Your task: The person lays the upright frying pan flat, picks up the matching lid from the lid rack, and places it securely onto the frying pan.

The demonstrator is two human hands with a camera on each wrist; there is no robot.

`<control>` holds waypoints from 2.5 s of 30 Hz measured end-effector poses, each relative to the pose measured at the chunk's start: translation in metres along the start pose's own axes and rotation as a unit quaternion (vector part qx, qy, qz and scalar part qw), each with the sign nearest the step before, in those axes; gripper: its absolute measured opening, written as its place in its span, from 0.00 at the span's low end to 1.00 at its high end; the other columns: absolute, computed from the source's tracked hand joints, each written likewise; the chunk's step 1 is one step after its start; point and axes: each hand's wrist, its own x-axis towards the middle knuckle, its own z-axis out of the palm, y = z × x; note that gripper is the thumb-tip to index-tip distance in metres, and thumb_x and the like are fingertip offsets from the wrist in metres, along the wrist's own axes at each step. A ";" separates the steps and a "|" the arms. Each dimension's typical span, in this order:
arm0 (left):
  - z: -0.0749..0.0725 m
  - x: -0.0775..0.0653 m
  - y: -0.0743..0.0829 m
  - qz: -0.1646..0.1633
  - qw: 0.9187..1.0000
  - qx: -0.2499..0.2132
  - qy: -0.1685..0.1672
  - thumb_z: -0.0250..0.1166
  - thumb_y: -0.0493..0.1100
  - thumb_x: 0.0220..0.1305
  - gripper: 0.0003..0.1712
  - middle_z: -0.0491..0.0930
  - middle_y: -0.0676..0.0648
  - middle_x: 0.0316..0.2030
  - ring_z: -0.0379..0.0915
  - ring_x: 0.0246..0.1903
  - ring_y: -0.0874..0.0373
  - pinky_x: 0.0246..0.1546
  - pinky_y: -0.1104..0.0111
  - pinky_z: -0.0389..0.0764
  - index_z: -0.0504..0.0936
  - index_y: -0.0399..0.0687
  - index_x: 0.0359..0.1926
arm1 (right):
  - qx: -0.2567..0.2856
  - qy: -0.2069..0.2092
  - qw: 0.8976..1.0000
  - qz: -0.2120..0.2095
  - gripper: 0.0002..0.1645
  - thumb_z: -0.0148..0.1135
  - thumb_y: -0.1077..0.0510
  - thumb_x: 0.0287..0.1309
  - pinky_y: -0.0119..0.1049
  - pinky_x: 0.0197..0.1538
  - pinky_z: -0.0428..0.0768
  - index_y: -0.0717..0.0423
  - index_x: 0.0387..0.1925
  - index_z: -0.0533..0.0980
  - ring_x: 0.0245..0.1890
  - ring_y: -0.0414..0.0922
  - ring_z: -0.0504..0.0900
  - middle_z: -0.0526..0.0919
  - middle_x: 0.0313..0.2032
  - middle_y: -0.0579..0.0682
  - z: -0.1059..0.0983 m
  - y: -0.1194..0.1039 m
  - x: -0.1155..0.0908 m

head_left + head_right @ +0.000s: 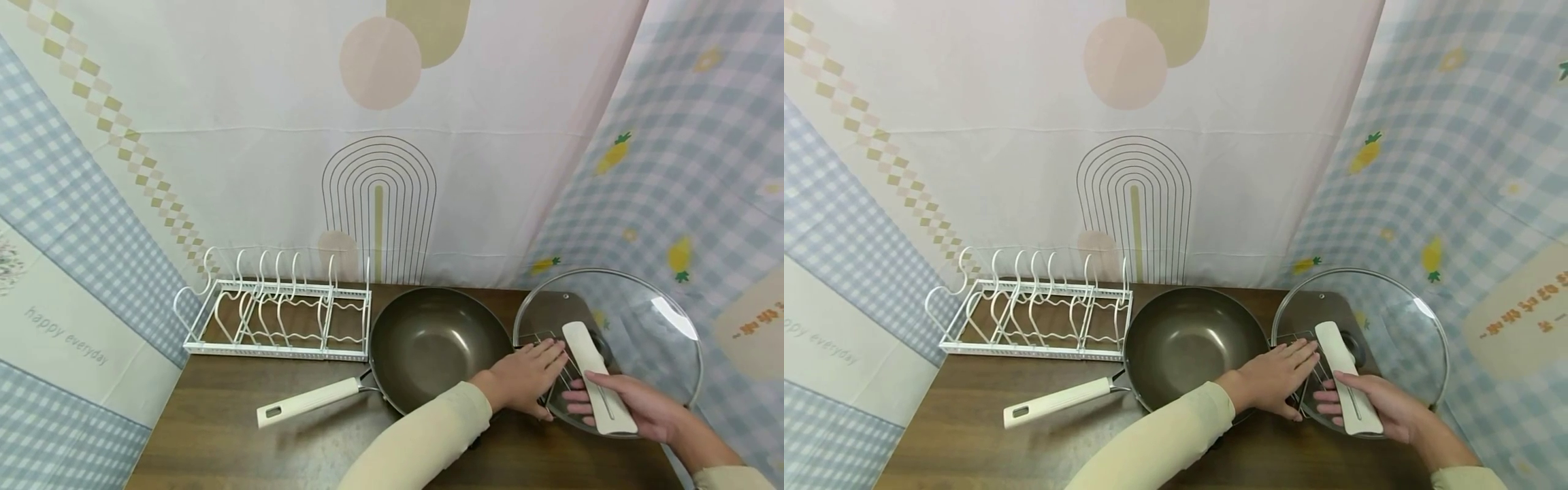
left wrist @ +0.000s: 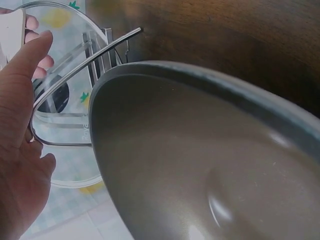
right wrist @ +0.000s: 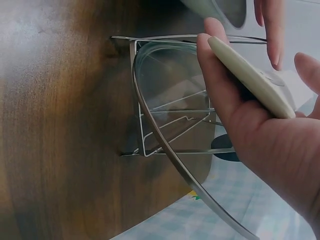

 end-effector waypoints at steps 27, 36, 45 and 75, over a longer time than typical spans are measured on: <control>0.003 0.000 -0.001 -0.002 1.000 0.004 0.000 0.51 0.86 0.58 0.67 0.33 0.51 0.84 0.31 0.83 0.57 0.79 0.68 0.51 0.39 0.53 0.83 | -0.042 0.074 0.996 0.000 0.24 0.34 0.50 0.85 0.41 0.57 0.85 0.54 0.53 0.78 0.52 0.47 0.88 0.87 0.53 0.52 0.002 0.004 0.007; 0.002 0.000 -0.001 -0.004 1.000 0.003 0.002 0.50 0.86 0.58 0.67 0.33 0.51 0.84 0.32 0.83 0.57 0.79 0.69 0.51 0.39 0.53 0.83 | -0.065 0.091 0.994 -0.004 0.27 0.34 0.47 0.84 0.41 0.52 0.87 0.53 0.52 0.80 0.46 0.44 0.89 0.87 0.46 0.47 0.004 0.004 0.008; 0.002 -0.001 -0.001 -0.006 1.000 0.002 0.004 0.51 0.86 0.57 0.67 0.33 0.51 0.84 0.31 0.83 0.58 0.79 0.69 0.51 0.40 0.54 0.83 | -0.086 0.129 0.988 0.012 0.26 0.37 0.43 0.83 0.40 0.49 0.87 0.53 0.49 0.79 0.41 0.41 0.87 0.85 0.41 0.45 0.007 0.002 0.008; 0.002 -0.002 -0.002 0.002 1.000 0.010 0.011 0.52 0.86 0.57 0.68 0.35 0.50 0.84 0.34 0.83 0.58 0.79 0.69 0.53 0.40 0.53 0.83 | -0.135 0.190 0.972 0.000 0.27 0.39 0.41 0.82 0.39 0.44 0.89 0.54 0.46 0.78 0.36 0.40 0.87 0.84 0.38 0.46 0.007 0.009 0.011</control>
